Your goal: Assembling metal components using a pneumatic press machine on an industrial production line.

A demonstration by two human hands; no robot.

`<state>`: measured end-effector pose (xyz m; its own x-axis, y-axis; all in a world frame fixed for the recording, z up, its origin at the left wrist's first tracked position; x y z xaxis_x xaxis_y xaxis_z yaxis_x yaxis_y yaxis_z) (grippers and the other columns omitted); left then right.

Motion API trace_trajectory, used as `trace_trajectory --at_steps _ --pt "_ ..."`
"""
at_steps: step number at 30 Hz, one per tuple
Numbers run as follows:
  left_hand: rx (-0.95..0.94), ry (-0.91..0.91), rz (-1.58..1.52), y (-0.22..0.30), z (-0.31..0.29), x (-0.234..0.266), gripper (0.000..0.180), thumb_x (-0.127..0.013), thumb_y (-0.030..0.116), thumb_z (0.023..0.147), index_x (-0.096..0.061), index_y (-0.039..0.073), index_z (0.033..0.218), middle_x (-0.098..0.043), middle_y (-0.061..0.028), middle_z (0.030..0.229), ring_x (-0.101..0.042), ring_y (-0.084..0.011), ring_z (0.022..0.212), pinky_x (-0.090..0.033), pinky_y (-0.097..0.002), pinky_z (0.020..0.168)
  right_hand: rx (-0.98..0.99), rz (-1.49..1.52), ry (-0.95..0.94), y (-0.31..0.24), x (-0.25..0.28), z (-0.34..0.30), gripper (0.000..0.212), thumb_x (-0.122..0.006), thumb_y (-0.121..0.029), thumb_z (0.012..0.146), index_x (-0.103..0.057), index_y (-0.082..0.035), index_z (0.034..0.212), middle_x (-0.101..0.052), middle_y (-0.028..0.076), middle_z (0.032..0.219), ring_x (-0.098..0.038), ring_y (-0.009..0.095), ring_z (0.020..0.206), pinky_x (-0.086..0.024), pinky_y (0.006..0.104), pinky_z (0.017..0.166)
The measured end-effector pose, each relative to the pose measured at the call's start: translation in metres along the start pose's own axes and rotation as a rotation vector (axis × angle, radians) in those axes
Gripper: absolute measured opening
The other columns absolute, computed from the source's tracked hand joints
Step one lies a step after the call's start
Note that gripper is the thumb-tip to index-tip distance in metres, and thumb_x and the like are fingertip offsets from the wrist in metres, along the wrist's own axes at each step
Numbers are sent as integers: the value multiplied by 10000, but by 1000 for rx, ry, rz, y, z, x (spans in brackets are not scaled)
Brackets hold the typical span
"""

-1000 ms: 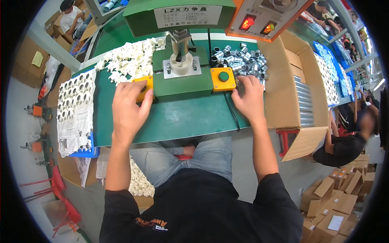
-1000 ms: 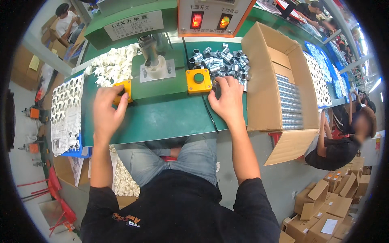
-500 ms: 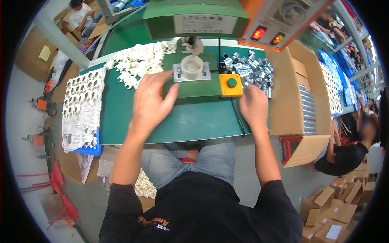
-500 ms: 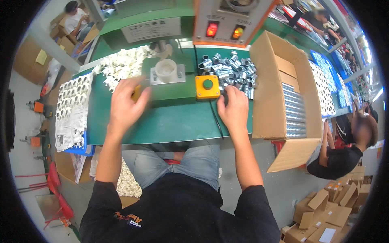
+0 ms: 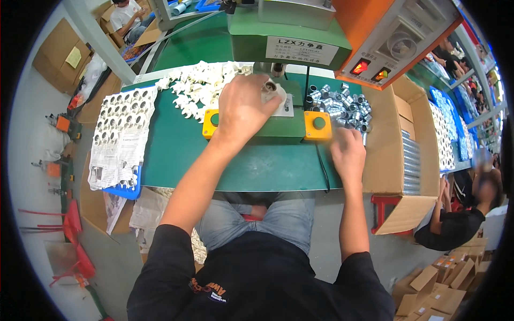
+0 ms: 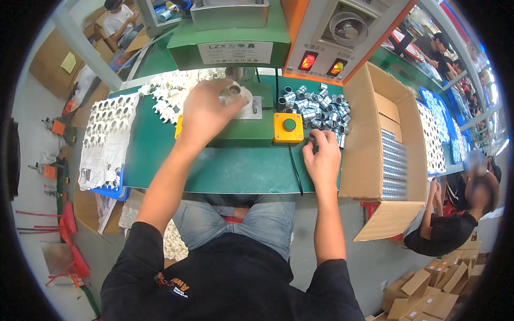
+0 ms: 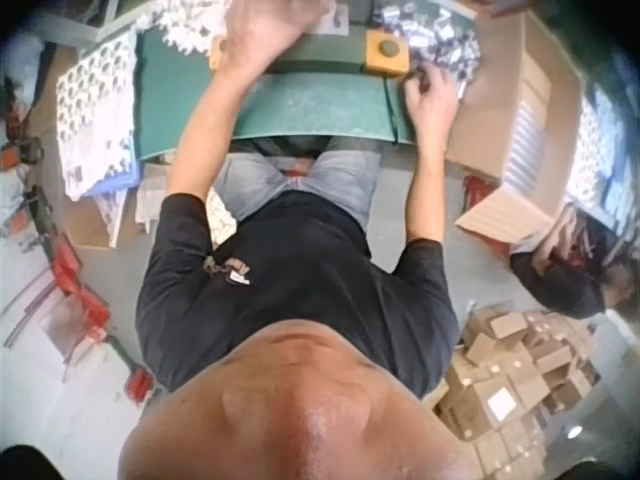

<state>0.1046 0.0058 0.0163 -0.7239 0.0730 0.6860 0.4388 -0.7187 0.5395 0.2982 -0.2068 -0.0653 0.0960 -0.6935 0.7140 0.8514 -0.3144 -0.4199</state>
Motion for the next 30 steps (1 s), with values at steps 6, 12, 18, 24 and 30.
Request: trace_trajectory --at_steps 6,12,18,24,30 --pt "-32 75 32 -35 -19 27 465 -856 258 785 -739 9 1160 -745 -173 1095 -696 -326 1026 -544 -424 927 13 130 61 2 -7 4 287 -718 -31 811 -647 -25 1089 -643 141 977 -666 300 846 -550 393 756" --pt "54 127 75 -78 -38 88 476 -872 246 807 -735 25 1205 -751 -137 1056 -700 -226 938 -550 -354 853 -149 246 121 21 -16 3 392 -756 -54 815 -609 -4 1175 -656 129 1017 -665 244 912 -554 361 832" --pt "204 171 147 -127 -65 141 467 -866 239 828 -732 11 1213 -759 -125 1046 -693 -195 903 -546 -343 820 -280 558 164 28 -24 10 370 -754 -71 870 -606 -12 1204 -629 76 1041 -629 166 941 -539 317 845" --pt "250 235 191 -145 -87 178 451 -848 205 846 -727 1 1231 -762 -126 1041 -668 -181 874 -531 -331 799 -263 645 152 6 -25 28 399 -744 -34 878 -586 5 1242 -588 80 1142 -602 147 942 -552 286 828" --pt "266 174 125 -151 -97 172 441 -853 184 835 -729 9 1219 -751 -117 1008 -659 -174 877 -524 -321 765 -121 845 127 -85 -39 81 518 -758 -44 850 -546 30 1316 -628 119 1096 -689 174 949 -593 311 823"
Point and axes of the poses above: each hand's wrist, its own z-axis towards the middle knuckle, its own x-axis out of the back of the hand, y = z × x, the point moved 6 cm from there along z, towards the middle knuckle
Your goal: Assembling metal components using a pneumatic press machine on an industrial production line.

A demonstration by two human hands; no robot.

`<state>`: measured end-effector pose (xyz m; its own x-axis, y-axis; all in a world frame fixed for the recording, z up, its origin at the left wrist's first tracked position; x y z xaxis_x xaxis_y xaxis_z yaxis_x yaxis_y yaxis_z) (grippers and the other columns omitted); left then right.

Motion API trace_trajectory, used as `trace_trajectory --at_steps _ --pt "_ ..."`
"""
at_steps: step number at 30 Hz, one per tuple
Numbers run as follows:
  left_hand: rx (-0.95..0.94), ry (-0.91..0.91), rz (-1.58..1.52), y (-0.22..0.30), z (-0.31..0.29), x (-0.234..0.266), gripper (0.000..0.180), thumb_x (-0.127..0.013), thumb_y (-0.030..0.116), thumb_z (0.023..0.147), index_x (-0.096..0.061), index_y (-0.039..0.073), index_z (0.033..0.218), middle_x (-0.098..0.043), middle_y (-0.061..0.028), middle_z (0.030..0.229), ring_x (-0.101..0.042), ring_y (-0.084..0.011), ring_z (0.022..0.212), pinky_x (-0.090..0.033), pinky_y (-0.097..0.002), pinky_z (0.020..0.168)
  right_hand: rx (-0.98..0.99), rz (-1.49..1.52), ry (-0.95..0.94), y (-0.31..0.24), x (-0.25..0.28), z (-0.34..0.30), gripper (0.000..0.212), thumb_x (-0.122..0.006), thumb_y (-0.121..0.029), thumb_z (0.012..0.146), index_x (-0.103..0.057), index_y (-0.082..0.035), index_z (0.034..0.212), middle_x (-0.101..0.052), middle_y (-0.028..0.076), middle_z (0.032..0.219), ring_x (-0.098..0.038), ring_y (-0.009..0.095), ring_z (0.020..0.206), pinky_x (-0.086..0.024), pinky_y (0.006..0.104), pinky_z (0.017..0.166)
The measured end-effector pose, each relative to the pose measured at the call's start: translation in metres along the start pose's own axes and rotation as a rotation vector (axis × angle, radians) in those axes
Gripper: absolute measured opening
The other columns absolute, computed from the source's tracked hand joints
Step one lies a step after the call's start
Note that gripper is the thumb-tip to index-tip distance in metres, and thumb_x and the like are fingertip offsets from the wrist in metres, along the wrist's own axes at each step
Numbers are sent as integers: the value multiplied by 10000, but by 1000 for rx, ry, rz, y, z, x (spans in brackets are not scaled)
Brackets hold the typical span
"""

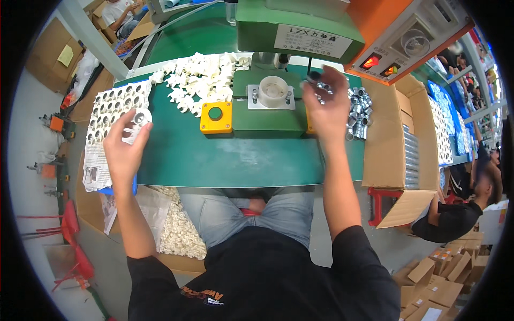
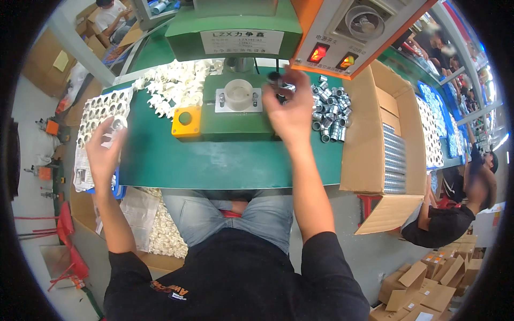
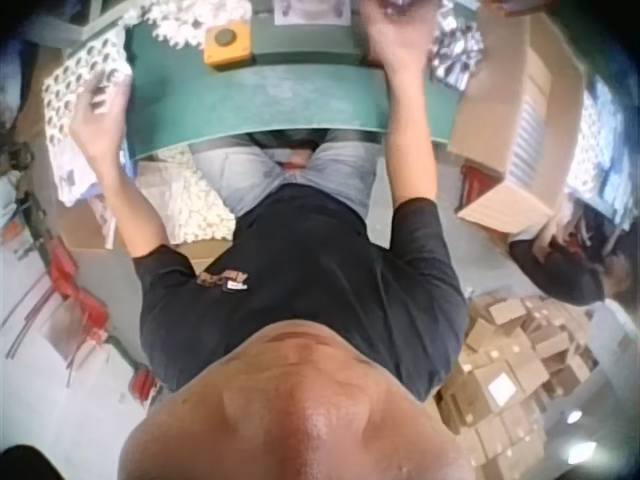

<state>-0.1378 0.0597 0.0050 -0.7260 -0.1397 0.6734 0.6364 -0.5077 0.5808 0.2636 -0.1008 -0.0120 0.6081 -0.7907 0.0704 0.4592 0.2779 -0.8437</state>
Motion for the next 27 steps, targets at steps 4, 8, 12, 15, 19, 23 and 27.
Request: trace_trajectory --at_steps 4,8,12,15,19,23,27 --pt "-91 47 57 7 -7 8 427 -854 181 831 -729 9 1201 -746 -119 1001 -664 -196 865 -514 -335 747 -8 39 -126 -8 -47 -1 543 -762 -61 834 -541 49 1318 -638 121 1073 -686 181 928 -596 313 822" --pt "-57 98 118 -4 -10 20 429 -851 205 838 -729 6 1198 -746 -119 1000 -665 -208 865 -512 -335 748 10 70 -68 -8 -57 1 518 -766 -59 825 -552 46 1285 -647 118 1041 -685 186 916 -607 322 814" --pt "-12 108 143 -20 -14 27 438 -847 223 845 -728 6 1205 -745 -130 1014 -661 -212 859 -519 -340 753 16 77 -46 -11 -60 7 426 -776 -64 815 -575 31 1178 -660 128 1052 -689 201 892 -614 334 816" --pt "-3 95 131 -20 -16 26 440 -849 225 844 -728 12 1211 -745 -133 1021 -662 -212 865 -523 -340 756 59 2 -45 -11 -60 9 398 -782 -70 809 -585 22 1142 -665 131 1058 -699 207 889 -616 338 807" --pt "50 123 150 -27 -23 41 440 -853 229 842 -733 14 1206 -752 -125 1032 -672 -204 864 -530 -345 748 107 -154 -65 0 -63 9 380 -782 -85 811 -598 17 1128 -669 136 1066 -723 225 920 -612 348 773" --pt "71 182 232 -59 -17 45 466 -863 293 814 -744 14 1168 -760 -152 1049 -708 -247 888 -555 -372 800 -25 -160 3 13 -14 -6 519 -768 -59 881 -545 33 1340 -647 142 1182 -693 218 996 -568 314 823" --pt "279 280 480 -126 -28 95 558 -857 409 784 -752 22 1172 -763 -173 1040 -730 -289 935 -570 -406 855 95 -180 -152 -4 15 -65 357 -716 58 894 -572 24 1220 -588 116 1194 -623 203 1059 -568 323 877"
Point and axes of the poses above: each hand's wrist, its own z-axis towards the middle knuckle, its own x-axis out of the back of the hand, y = z × x, the point moved 6 cm from there along z, towards the middle knuckle
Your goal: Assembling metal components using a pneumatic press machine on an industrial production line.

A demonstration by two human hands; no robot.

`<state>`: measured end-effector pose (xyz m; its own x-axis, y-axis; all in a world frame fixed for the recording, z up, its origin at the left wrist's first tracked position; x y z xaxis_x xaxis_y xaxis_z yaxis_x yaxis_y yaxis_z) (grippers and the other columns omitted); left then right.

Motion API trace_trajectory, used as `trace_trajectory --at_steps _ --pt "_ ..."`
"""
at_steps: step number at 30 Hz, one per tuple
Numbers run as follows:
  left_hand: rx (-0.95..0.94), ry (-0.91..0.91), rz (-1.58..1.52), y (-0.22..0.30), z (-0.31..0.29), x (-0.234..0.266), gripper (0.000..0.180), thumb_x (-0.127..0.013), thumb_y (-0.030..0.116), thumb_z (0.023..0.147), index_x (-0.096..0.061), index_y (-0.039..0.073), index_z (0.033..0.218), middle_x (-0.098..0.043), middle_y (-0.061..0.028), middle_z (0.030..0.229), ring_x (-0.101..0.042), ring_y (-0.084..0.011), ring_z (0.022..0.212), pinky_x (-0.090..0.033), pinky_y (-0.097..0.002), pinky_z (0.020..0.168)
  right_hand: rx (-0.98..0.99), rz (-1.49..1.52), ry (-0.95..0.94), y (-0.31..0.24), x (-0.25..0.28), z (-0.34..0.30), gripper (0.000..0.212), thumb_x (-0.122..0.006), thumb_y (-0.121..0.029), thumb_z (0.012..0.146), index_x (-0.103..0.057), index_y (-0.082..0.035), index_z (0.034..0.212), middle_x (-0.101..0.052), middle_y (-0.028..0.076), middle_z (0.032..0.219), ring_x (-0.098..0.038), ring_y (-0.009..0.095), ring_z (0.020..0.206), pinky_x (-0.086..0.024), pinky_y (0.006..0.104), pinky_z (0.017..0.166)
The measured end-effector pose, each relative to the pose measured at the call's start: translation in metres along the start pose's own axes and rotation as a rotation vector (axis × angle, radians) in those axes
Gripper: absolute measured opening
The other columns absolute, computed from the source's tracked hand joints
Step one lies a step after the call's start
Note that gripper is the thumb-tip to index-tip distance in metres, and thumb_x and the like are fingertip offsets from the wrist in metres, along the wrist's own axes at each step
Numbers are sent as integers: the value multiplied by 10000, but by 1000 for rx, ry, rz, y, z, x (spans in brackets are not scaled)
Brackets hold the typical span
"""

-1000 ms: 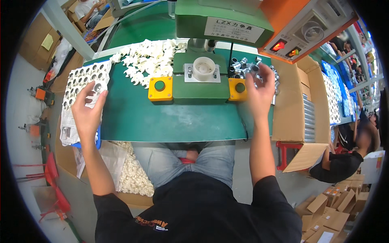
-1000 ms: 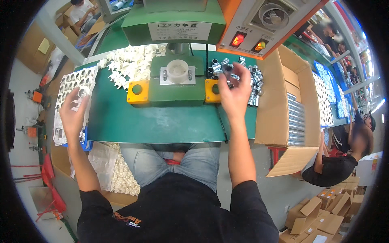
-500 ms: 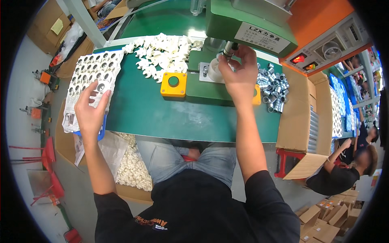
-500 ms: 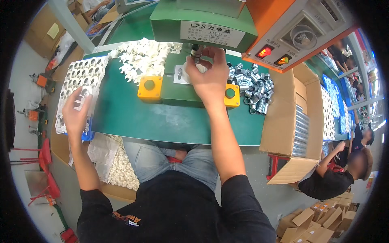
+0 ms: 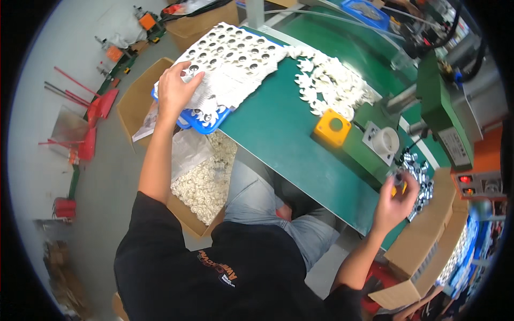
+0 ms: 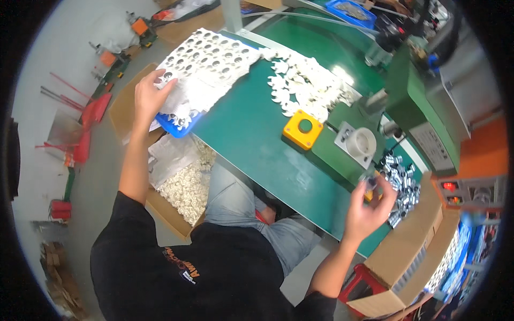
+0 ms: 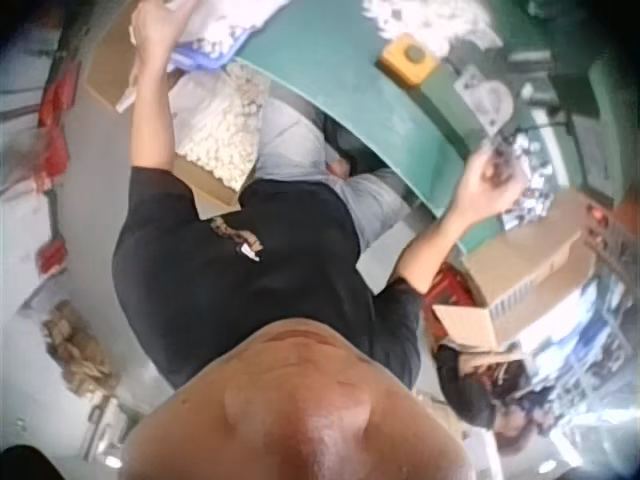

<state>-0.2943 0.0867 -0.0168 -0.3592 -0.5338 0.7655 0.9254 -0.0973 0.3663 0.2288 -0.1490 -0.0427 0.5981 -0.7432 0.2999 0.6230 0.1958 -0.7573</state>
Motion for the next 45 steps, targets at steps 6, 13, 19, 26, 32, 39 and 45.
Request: trace_trajectory --at_steps 6,13,19,26,32,39,45 --pt "-6 -188 -136 5 -4 -32 517 -874 376 764 -763 29 1131 -763 -169 1018 -722 -292 949 -556 -408 902 221 -90 -415 -46 -59 -56 361 -772 34 755 -643 7 1090 -652 178 1040 -662 341 969 -554 417 836" --pt "-99 -136 7 21 14 -71 484 -869 397 768 -793 82 1127 -653 -136 1089 -640 -318 1073 -522 -428 951 227 -218 -448 -35 -72 -56 358 -764 31 765 -652 12 1105 -645 192 1086 -636 385 1042 -532 442 908" --pt "-39 -212 54 20 15 -68 535 -873 435 768 -782 75 1153 -644 -147 1096 -649 -320 1084 -529 -424 960 218 -268 -465 -35 -60 -51 370 -765 0 773 -660 12 1128 -667 192 1111 -621 385 1095 -508 456 971" --pt "-418 -98 -183 137 -11 -76 298 -795 229 859 -743 28 1073 -642 -149 1031 -650 -326 989 -547 -446 866 193 -247 -512 -28 -62 -51 452 -798 -30 758 -646 6 1182 -670 177 1118 -618 381 1092 -503 456 961" --pt "-541 -106 85 210 33 -154 199 -674 107 864 -743 40 1039 -653 -153 1109 -628 -354 1070 -563 -479 870 204 -294 -559 -32 -54 -58 541 -830 -70 735 -626 -9 1232 -669 166 1141 -611 374 1092 -484 454 946" --pt "-464 -130 39 194 67 -184 216 -613 61 829 -771 61 975 -745 -206 948 -685 -426 954 -570 -538 843 166 -309 -567 -33 -52 -63 533 -821 -98 761 -623 -5 1247 -658 155 1174 -600 362 1124 -481 452 969" --pt "-486 55 -335 235 24 -113 131 -732 113 893 -766 73 1013 -758 -103 982 -691 -299 935 -547 -405 852 144 -293 -525 -28 -42 -62 519 -823 -101 767 -626 -2 1236 -658 152 1173 -603 358 1120 -489 454 959"
Point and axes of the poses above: each hand's wrist, its own z-axis towards the middle knuckle, its own x-axis out of the back of the hand, y = z × x, the point moved 6 cm from there along z, towards the middle knuckle
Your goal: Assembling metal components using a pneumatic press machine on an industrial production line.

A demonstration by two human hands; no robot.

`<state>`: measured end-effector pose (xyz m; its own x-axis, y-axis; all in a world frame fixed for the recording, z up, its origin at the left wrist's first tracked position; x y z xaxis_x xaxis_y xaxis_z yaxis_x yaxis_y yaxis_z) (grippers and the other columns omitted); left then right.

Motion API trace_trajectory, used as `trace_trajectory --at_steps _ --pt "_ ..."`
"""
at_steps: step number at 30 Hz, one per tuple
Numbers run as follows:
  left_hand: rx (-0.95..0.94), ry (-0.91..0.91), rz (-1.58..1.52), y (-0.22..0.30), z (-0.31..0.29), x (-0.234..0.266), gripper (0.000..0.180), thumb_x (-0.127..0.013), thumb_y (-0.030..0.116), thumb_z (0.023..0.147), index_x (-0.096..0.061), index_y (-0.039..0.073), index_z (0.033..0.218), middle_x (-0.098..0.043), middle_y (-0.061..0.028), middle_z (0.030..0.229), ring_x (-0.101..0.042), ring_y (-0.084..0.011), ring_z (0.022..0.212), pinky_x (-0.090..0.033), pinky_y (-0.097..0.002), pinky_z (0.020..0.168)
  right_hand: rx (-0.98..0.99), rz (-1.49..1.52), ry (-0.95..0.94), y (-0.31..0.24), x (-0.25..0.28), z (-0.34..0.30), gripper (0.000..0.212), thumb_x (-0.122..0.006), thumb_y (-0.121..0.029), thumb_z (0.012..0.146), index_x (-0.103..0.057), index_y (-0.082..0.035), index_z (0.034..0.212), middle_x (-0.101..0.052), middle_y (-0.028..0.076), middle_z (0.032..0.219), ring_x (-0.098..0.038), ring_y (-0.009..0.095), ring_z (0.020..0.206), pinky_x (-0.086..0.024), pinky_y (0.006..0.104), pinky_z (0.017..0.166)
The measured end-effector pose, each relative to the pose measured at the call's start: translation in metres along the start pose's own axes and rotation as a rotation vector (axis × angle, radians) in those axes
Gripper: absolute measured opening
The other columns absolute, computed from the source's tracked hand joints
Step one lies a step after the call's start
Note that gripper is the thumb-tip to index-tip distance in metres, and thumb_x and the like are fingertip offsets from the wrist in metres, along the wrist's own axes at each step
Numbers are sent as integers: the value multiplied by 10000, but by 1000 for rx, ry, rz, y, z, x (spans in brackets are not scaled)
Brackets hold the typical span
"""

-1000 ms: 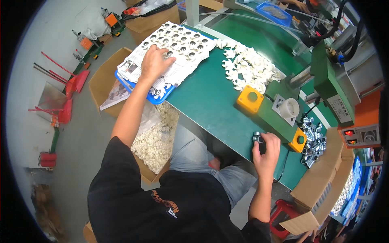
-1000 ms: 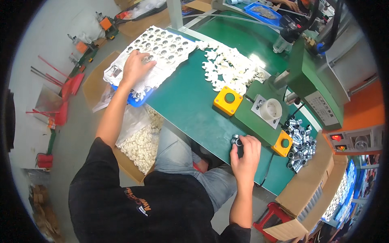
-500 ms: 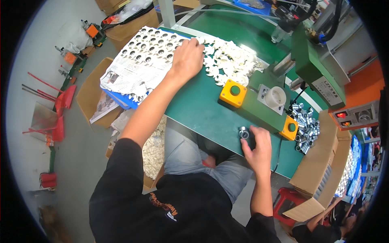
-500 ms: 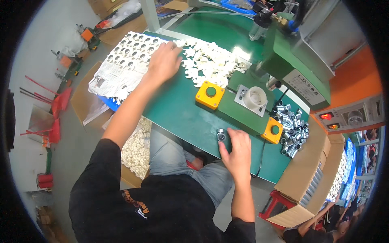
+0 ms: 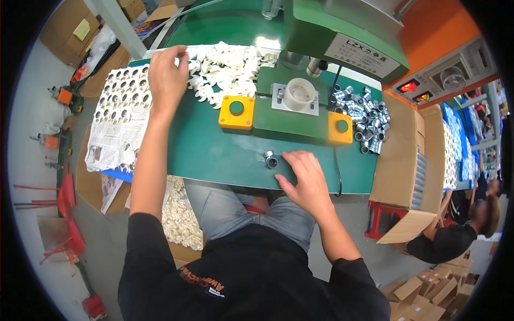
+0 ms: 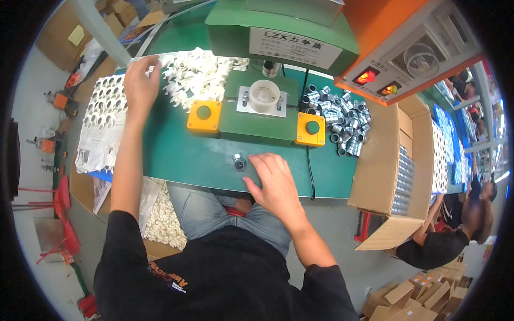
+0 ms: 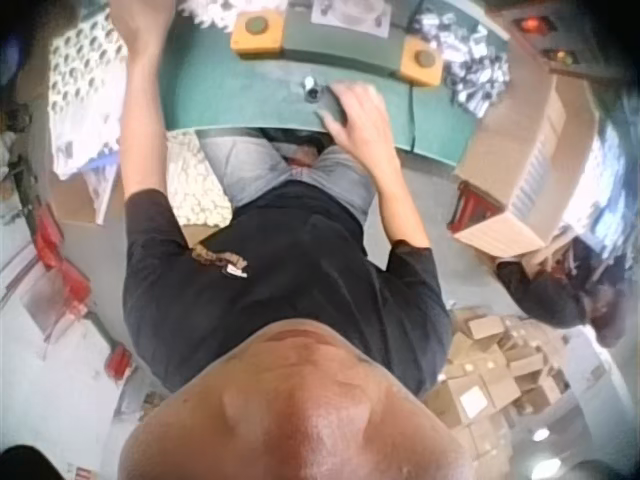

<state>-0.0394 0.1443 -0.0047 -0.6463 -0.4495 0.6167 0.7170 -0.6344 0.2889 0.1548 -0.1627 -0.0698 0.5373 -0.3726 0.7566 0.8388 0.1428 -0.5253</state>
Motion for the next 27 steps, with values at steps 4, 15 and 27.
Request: trace_trajectory --at_steps 4,15,27 --pt "-316 14 -423 124 -25 15 205 -787 -19 758 -746 77 934 -736 -69 926 -676 -267 895 -542 -374 798 -9 -7 27 3 -1 -7 516 -835 -92 755 -634 2 1220 -655 160 1174 -609 367 1114 -504 456 954" --pt "-562 -174 -498 198 -40 -10 196 -673 -12 702 -763 56 861 -680 -69 829 -608 -278 828 -538 -402 731 -64 -10 98 7 16 -28 480 -826 -110 775 -642 -1 1205 -639 153 1201 -599 375 1140 -503 466 983" --pt "-702 -291 -440 205 -48 4 223 -590 148 753 -668 -12 888 -643 -168 950 -609 -361 948 -500 -452 886 -68 -34 238 19 47 -24 414 -815 -65 763 -666 7 1143 -668 173 1167 -619 391 1114 -511 468 976"
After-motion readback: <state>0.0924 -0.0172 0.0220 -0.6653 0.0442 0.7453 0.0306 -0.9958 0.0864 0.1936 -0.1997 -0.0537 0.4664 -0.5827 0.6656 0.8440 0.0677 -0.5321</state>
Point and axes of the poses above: each hand's wrist, its own z-axis towards the middle knuckle, its own x-axis out of the back of the hand, y = z × x, the point moved 6 cm from there along z, towards the middle knuckle
